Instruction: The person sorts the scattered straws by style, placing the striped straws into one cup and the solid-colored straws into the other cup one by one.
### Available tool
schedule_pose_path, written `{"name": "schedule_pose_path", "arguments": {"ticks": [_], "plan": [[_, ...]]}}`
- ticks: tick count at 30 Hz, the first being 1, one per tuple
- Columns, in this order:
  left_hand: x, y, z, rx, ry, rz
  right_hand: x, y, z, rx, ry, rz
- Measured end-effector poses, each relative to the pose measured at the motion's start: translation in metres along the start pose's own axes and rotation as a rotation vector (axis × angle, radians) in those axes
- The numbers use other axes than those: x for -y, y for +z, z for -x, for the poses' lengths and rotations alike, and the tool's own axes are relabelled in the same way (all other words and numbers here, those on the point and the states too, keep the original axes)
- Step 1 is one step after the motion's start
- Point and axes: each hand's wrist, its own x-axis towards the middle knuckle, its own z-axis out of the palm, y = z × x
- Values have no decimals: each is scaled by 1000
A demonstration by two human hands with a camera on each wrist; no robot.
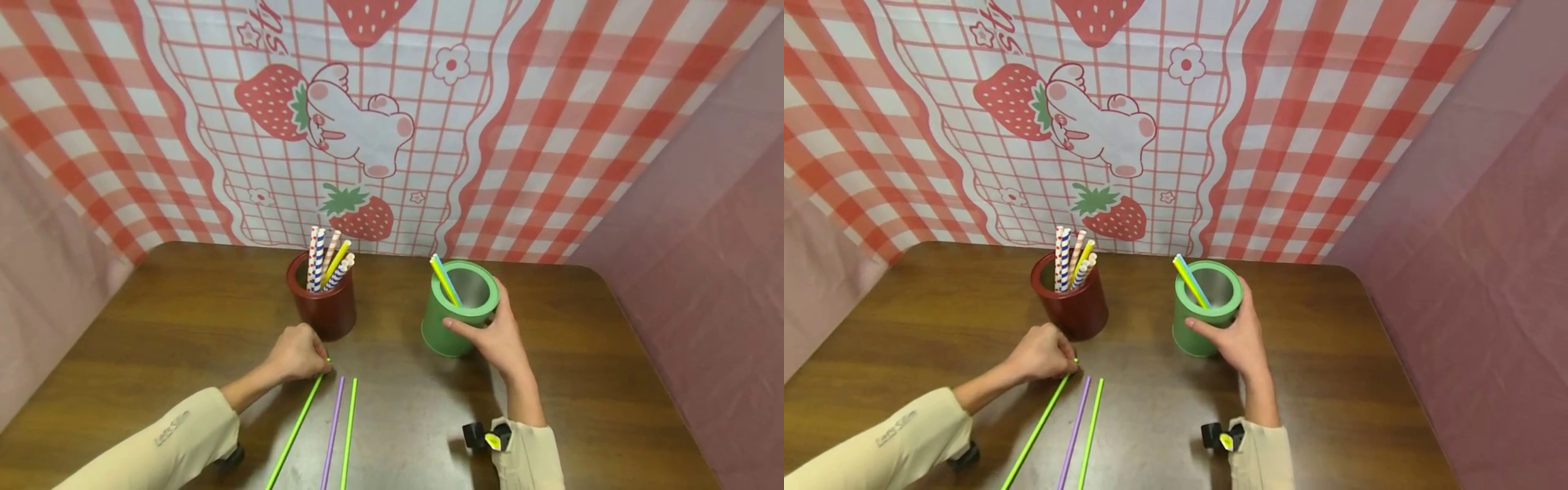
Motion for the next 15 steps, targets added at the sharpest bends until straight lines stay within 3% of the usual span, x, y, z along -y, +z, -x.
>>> {"name": "schedule_pose_path", "arguments": {"ticks": [5,9,15], "plan": [[2,-2,1,64,-63,134,2,0,1,-6,2,0],[6,-7,3,101,-69,264,3,1,2,-11,7,2],[5,-19,5,168,-46,541,3,1,2,-6,3,-2]]}}
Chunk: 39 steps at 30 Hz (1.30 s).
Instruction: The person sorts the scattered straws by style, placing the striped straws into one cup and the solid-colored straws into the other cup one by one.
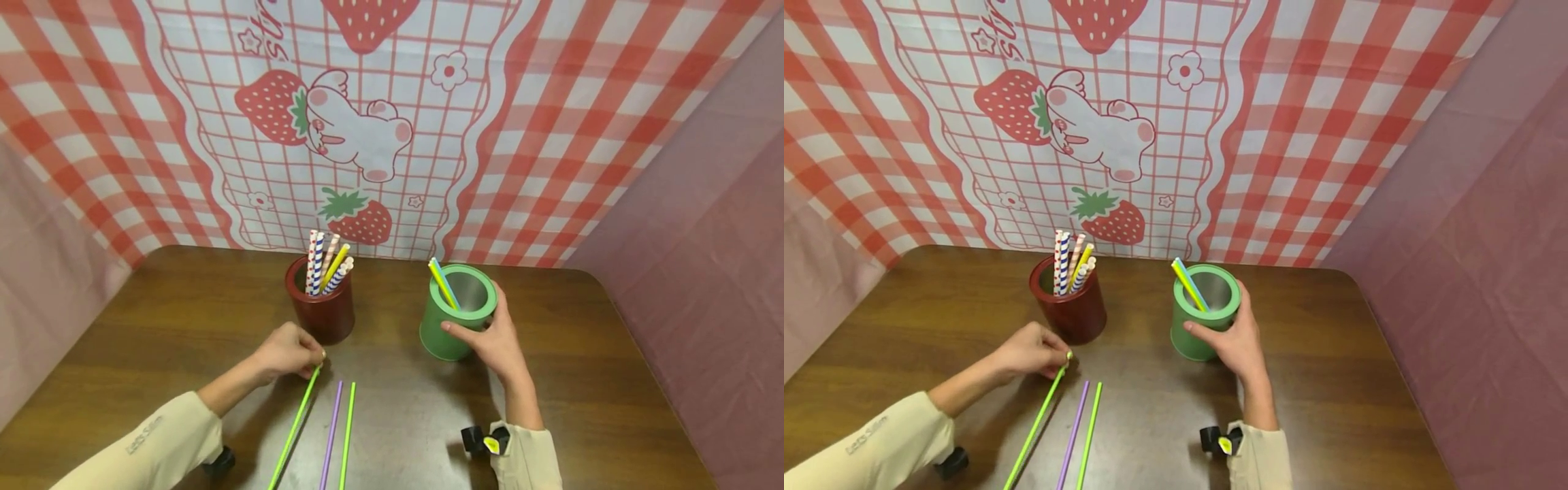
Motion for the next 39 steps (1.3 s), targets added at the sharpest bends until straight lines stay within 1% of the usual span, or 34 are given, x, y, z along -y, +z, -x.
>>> {"name": "schedule_pose_path", "arguments": {"ticks": [2,4,7,10,14,16,17,20,24,26,34,39], "plan": [[-8,-4,1,22,29,89,0,0,0,0,-5,4],[-20,-8,1,32,52,157,0,0,0,1,-7,7],[-42,-12,1,22,88,240,0,0,1,3,-8,8],[-66,-12,3,0,128,291,-1,0,1,4,-4,6],[-95,-5,6,-14,198,325,0,-1,2,2,-2,5],[-109,-1,5,-33,230,358,0,-1,2,0,-3,8],[-114,1,4,-54,244,375,0,-2,1,0,-3,10],[-130,6,-1,-122,285,474,-1,-2,1,0,-1,11],[-145,10,-9,-197,337,598,-1,-1,2,-2,-3,9],[-149,12,-14,-231,351,640,-2,0,2,-4,-9,4],[-163,18,-30,-351,424,746,-4,0,2,-12,-24,1],[-168,22,-38,-422,506,802,-4,-1,0,-10,-33,-18]]}}
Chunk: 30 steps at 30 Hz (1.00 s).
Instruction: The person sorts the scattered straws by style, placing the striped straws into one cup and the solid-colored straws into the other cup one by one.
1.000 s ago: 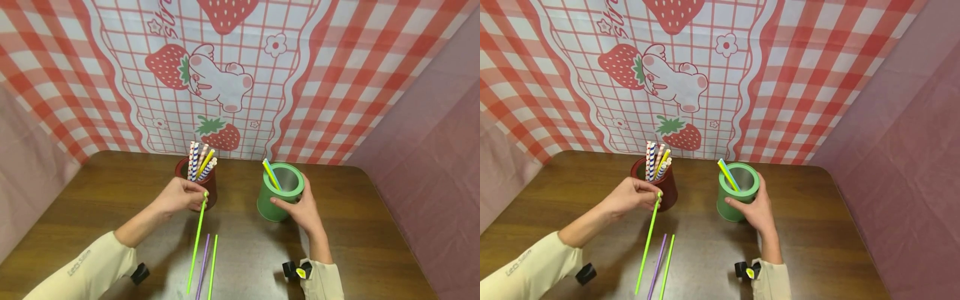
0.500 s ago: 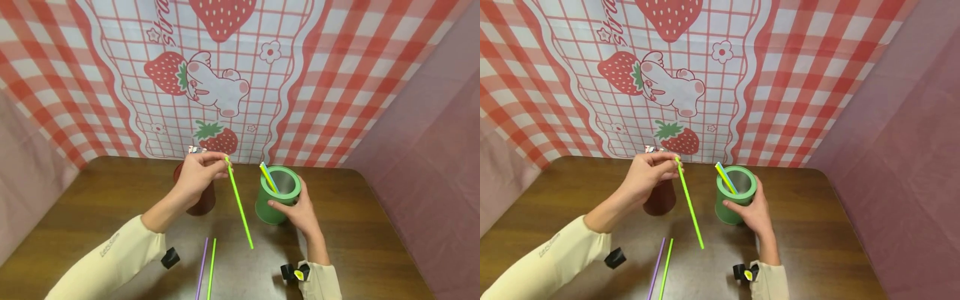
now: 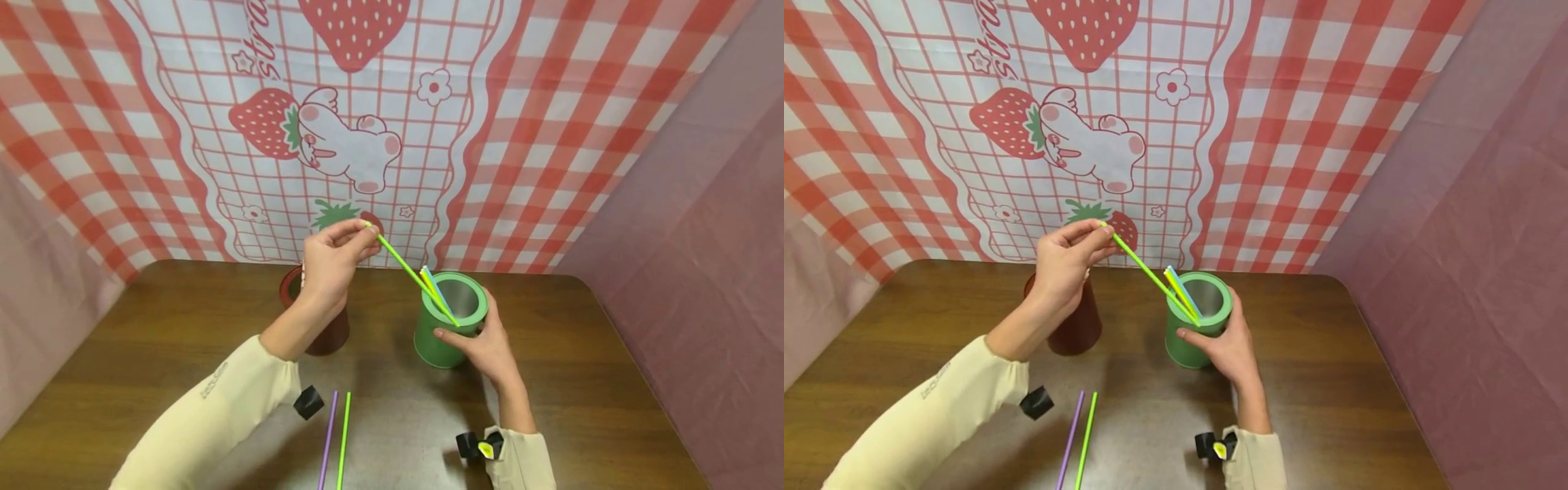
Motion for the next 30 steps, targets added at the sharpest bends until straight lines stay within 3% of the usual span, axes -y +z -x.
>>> {"name": "schedule_pose_path", "arguments": {"ticks": [6,11,21,26,30], "plan": [[10,1,-5,-54,86,14,6,1,2,10,21,-10],[27,4,-3,-77,94,-42,13,2,4,17,28,-15],[68,15,11,-80,-5,-180,-4,5,3,11,31,-4],[81,19,15,-79,-51,-303,-2,4,1,6,14,-18],[89,25,16,-62,-64,-348,2,1,-2,2,3,-13]]}}
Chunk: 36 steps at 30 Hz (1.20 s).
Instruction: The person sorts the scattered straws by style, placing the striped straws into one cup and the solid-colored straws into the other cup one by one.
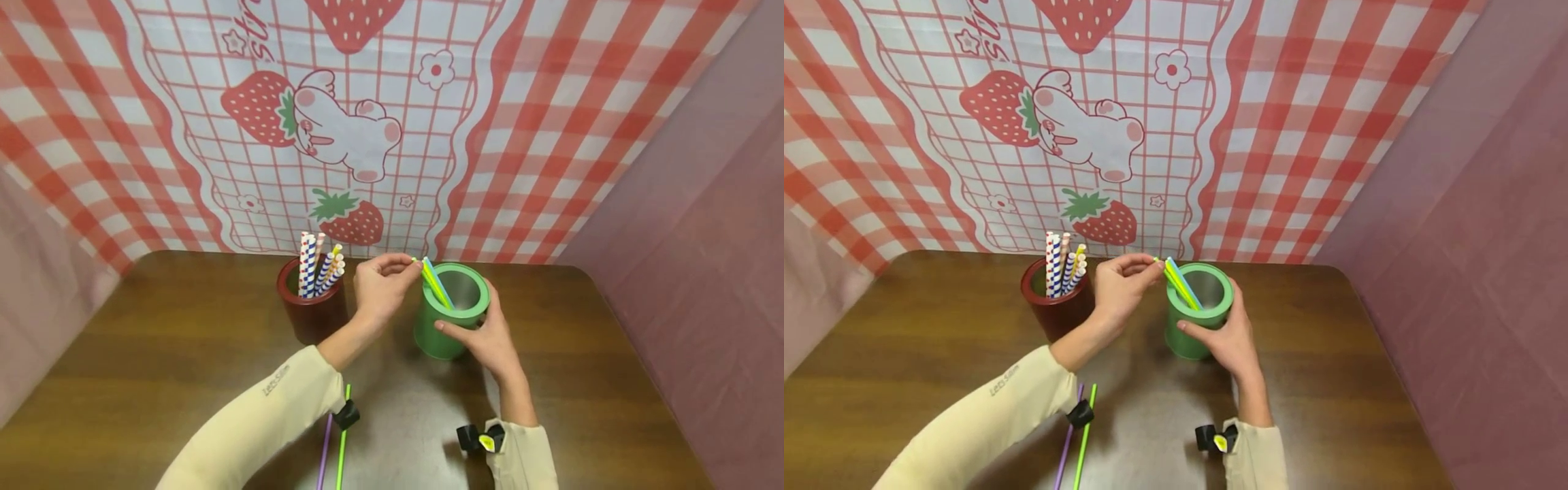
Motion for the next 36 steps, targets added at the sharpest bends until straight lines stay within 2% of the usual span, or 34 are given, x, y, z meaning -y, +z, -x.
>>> {"name": "schedule_pose_path", "arguments": {"ticks": [8,10,12,15,19,21,25,28,32,36], "plan": [[3,2,2,44,-6,-31,4,-1,-4,7,-33,23],[2,-2,3,75,-2,-51,5,-2,-6,4,-41,34],[2,-10,5,128,-3,-122,5,-3,-8,2,-53,39],[6,-31,14,280,36,-318,11,-3,-9,-3,-66,43],[18,-73,31,493,166,-605,12,0,-9,-11,-77,33],[25,-95,40,554,226,-721,7,0,-11,-17,-75,28],[37,-132,56,570,251,-904,7,0,-13,-33,-72,41],[46,-148,65,550,222,-982,6,1,-13,-42,-74,46],[56,-151,72,552,205,-1043,1,4,-9,-38,-64,32],[62,-147,72,576,195,-1043,-4,8,-5,-43,-51,37]]}}
